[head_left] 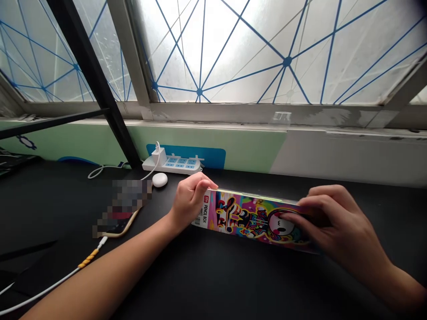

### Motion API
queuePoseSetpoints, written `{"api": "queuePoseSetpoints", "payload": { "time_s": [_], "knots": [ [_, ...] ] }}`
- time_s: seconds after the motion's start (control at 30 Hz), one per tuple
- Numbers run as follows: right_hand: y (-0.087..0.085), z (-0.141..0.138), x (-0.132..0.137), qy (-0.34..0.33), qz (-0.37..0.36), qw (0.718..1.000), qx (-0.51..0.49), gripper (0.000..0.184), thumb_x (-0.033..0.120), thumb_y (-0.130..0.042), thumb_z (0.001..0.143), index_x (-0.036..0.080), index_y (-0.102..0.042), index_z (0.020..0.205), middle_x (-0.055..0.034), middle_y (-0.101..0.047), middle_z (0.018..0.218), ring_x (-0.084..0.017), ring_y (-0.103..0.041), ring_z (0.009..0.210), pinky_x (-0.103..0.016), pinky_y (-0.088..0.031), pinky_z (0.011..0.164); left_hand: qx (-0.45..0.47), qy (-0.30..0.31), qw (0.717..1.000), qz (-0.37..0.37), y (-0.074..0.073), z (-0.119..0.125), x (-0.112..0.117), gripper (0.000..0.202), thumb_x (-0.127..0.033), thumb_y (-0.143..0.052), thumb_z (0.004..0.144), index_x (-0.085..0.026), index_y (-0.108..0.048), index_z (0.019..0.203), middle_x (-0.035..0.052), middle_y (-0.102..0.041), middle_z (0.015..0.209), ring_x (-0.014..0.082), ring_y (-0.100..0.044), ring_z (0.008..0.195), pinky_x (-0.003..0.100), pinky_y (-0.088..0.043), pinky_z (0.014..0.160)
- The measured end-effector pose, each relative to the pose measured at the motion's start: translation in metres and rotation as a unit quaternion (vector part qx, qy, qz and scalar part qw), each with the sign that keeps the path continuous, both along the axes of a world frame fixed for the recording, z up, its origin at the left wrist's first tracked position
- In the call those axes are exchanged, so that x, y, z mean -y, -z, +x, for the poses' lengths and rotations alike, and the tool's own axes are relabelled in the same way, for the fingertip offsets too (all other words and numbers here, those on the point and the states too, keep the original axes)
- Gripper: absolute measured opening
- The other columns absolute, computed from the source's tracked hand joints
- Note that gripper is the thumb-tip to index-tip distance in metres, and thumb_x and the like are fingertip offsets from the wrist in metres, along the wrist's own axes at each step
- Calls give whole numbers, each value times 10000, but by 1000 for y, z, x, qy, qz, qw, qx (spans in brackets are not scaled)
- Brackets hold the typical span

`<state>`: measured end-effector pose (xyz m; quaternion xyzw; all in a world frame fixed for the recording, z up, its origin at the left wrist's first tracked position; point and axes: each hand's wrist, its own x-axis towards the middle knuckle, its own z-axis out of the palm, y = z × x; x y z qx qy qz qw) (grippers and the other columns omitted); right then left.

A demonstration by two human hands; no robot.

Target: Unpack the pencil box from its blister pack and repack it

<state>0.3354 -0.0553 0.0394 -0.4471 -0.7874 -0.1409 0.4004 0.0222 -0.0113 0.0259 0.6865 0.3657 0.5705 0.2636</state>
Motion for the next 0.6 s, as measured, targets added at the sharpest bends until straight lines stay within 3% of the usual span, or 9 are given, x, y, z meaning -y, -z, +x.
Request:
{"api": "queuePoseSetpoints", "payload": {
  "time_s": [0.1,0.2,0.4,0.5,0.6],
  "knots": [
    [6,-2,5,-6,54,998,8,103,304,-732,889,291,-636,924,-70,-573,966,-274,-613,794,-460,-526,688,-9,0,996,92,-3,-5,1,648,-698,-412,988,-182,-675,697,66,-688,715,194,-657,679,307,-486,636],
    [9,-3,6,-9,73,997,15,131,243,-754,873,293,-640,913,-66,-596,1018,-283,-630,858,-483,-536,753,13,9,992,124,-7,-7,4,717,-716,-326,996,-196,-562,563,66,-678,678,200,-680,672,321,-509,638],
    [-2,-3,7,-17,56,995,79,141,293,-711,919,247,-587,870,-97,-662,1169,-313,-661,1048,-495,-534,873,25,24,996,86,-16,-7,12,801,-761,-103,979,-221,-375,455,72,-653,628,206,-679,642,339,-506,621],
    [-7,-2,12,-39,30,990,129,179,296,-644,957,244,-524,835,-94,-695,1168,-277,-684,1001,-424,-552,825,27,53,996,64,-17,-8,12,802,-795,-120,958,-223,-421,483,68,-646,622,216,-678,654,349,-513,653],
    [-5,-6,16,-65,-5,981,183,184,197,-578,953,245,-486,801,-103,-706,1149,-258,-694,944,-381,-560,748,-2,89,995,38,-17,-9,8,795,-779,-159,975,-213,-522,551,65,-642,624,207,-651,629,344,-502,640]
  ]
}}
